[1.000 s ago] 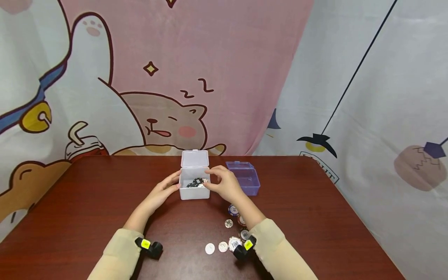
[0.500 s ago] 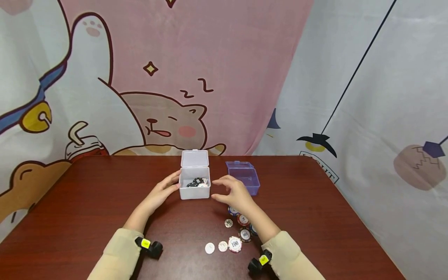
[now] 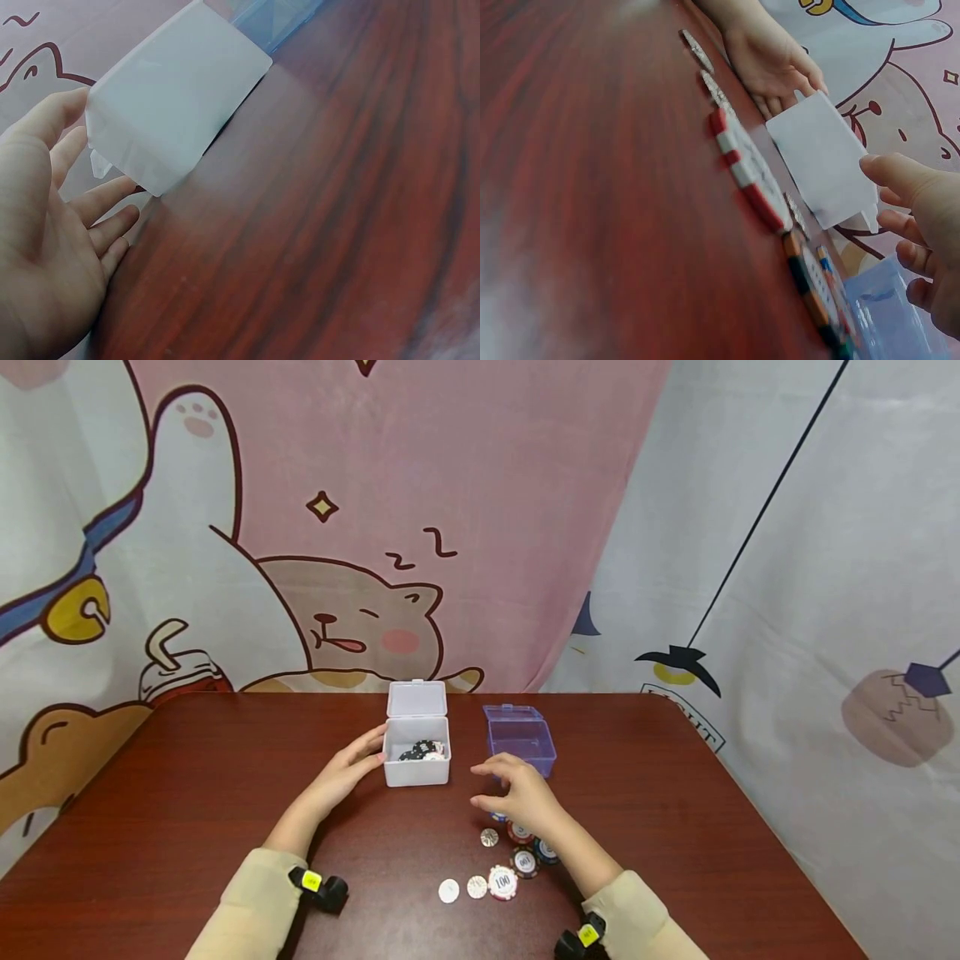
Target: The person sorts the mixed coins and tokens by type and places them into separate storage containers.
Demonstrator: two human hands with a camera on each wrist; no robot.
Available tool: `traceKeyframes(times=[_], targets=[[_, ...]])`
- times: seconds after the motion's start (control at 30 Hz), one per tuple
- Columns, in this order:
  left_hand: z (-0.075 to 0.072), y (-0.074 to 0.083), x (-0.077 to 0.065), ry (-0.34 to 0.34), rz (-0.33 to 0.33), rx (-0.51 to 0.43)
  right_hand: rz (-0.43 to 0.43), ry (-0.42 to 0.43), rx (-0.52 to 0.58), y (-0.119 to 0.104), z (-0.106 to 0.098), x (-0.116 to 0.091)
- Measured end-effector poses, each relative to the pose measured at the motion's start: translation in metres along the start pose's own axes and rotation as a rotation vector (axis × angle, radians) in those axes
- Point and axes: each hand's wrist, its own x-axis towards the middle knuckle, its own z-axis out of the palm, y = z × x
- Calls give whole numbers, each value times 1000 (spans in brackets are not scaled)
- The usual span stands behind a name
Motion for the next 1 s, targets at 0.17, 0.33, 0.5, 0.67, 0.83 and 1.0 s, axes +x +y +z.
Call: traceKeyframes(times=[0.17, 0.33, 0.5, 0.67, 0.83, 1.0], targets=[[0, 0, 0, 1, -6, 6, 25, -24, -5, 6, -1, -9], [0, -2, 0, 4, 5, -9, 20, -27, -8, 13, -2, -16], [0, -1, 0, 1, 5, -8, 29, -31, -29, 20, -2, -22], [-1, 0, 0, 0, 9, 4, 48, -32, -50, 24, -3, -25], [-1, -2, 0, 1, 17, 6, 67, -39, -74, 25, -3, -27], [-1, -3, 0, 3, 3, 0, 70, -38, -93, 26, -1, -27]])
